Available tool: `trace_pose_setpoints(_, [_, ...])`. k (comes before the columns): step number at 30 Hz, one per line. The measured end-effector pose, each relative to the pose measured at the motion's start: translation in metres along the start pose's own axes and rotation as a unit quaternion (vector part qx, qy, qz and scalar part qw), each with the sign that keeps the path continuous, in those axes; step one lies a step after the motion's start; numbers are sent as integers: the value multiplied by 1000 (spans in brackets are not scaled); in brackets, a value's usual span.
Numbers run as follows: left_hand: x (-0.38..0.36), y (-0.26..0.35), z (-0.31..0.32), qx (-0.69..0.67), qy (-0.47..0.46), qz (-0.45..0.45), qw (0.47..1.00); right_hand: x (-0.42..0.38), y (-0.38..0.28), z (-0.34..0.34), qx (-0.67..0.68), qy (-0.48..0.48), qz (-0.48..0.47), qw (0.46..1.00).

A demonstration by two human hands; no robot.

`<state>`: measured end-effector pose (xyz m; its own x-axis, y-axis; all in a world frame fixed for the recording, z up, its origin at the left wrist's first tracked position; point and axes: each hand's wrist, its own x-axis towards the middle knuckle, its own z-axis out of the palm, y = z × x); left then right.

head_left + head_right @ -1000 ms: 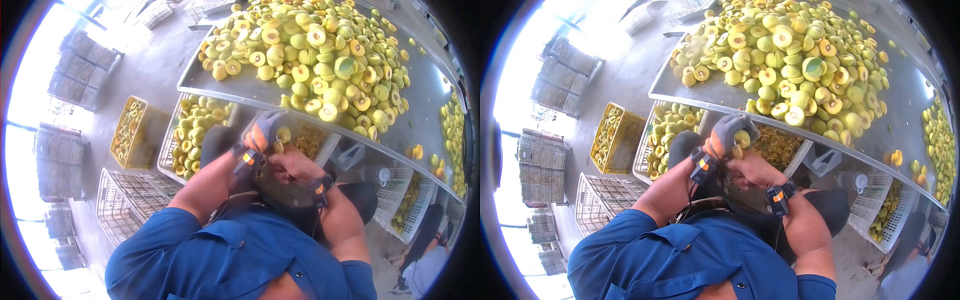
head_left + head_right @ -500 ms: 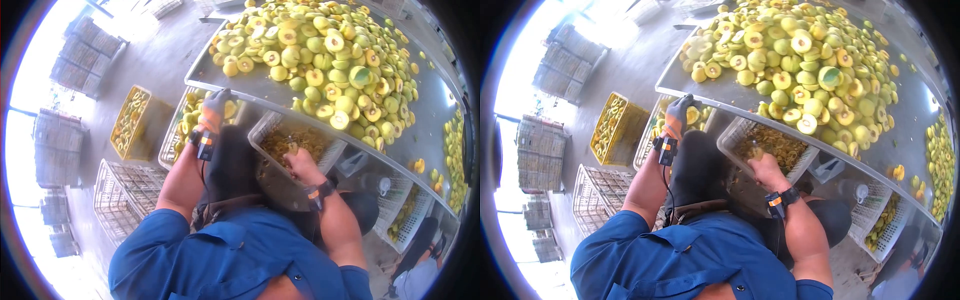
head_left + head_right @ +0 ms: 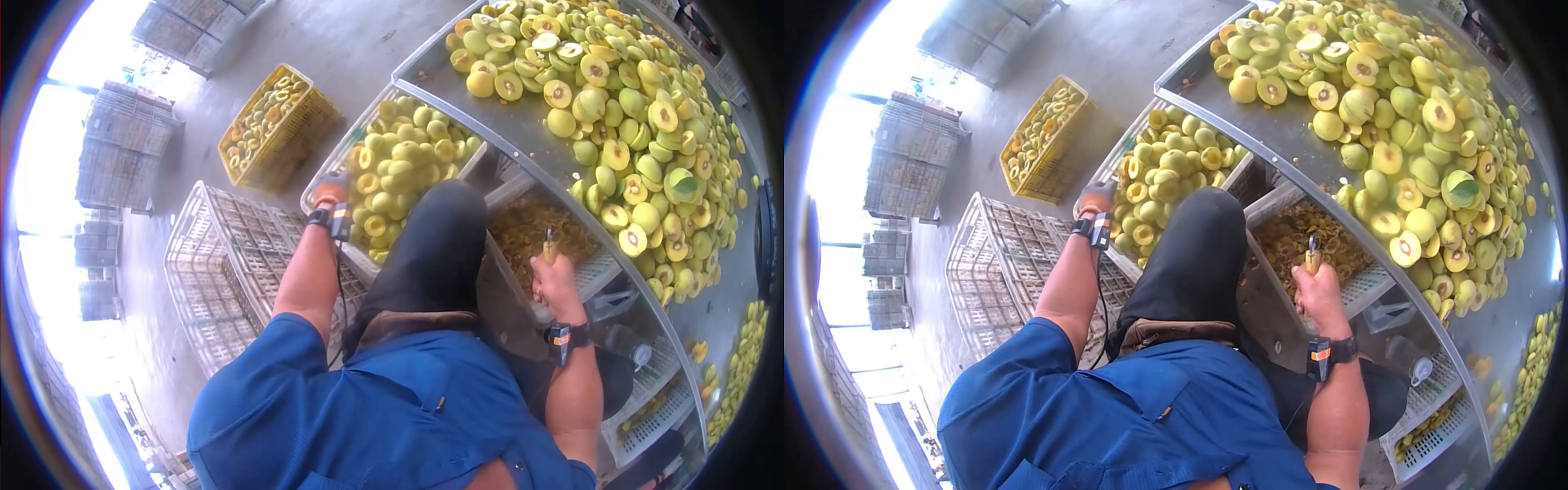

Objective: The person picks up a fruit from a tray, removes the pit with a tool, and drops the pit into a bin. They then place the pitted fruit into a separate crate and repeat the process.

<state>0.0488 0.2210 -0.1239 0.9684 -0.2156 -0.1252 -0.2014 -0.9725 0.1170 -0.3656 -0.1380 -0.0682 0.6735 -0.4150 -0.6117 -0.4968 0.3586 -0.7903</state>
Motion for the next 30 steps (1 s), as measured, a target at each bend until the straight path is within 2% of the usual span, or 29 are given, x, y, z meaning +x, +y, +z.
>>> trace_pose_setpoints(2, [-4, -14, 8, 94, -8, -9, 996, -1, -1, 2, -29, -11, -15, 999])
trace_pose_setpoints(4, [-4, -12, 13, 62, 56, -58, 995, -6, -6, 5, -45, 7, -2, 999])
trace_pose_setpoints(5, [-11, 16, -6, -44, 123, -112, 985, -6, -8, 7, -30, 11, 8, 999])
trace_pose_setpoints(7, [7, 52, -15, -174, 142, -26, 974, -5, -5, 7, -43, 5, -13, 999])
trace_pose_setpoints(8, [-3, 97, -43, -241, 124, 2, 963, -6, -8, 5, -57, -1, -12, 998])
trace_pose_setpoints(10, [16, 160, -49, -338, 130, 120, 925, -7, -13, 3, -82, -22, -7, 996])
trace_pose_setpoints(11, [7, 201, -63, -305, 159, 195, 918, -7, -12, 2, -107, -9, -43, 993])
trace_pose_setpoints(12, [-6, 247, -87, -331, 108, 196, 917, -6, -11, 1, -133, 3, -78, 988])
trace_pose_setpoints(13, [4, 279, -82, -328, 113, 250, 904, -3, -8, 0, -157, 17, -113, 981])
trace_pose_setpoints(14, [10, 310, -82, -316, 105, 285, 899, -1, -4, -2, -155, 22, -104, 982])
trace_pose_setpoints(17, [39, 378, -80, -126, 113, 355, 919, 2, -2, -4, -145, 34, -86, 985])
trace_pose_setpoints(20, [60, 403, -63, -27, 53, 346, 936, -4, -11, -6, -96, 31, -114, 988])
trace_pose_setpoints(23, [53, 402, -54, -27, 45, 373, 926, -14, -24, -8, -89, 34, -147, 985])
trace_pose_setpoints(24, [60, 404, -56, -7, -11, 379, 926, -17, -31, -9, -95, 33, -158, 982])
trace_pose_setpoints(27, [43, 405, -59, 1, -8, 356, 935, -20, -43, -8, -85, 34, -206, 974])
trace_pose_setpoints(28, [42, 401, -53, -36, -1, 380, 924, -19, -45, -8, -91, 45, -213, 972])
trace_pose_setpoints(30, [30, 397, -52, -145, -77, 352, 921, -16, -51, -7, -106, 70, -228, 965])
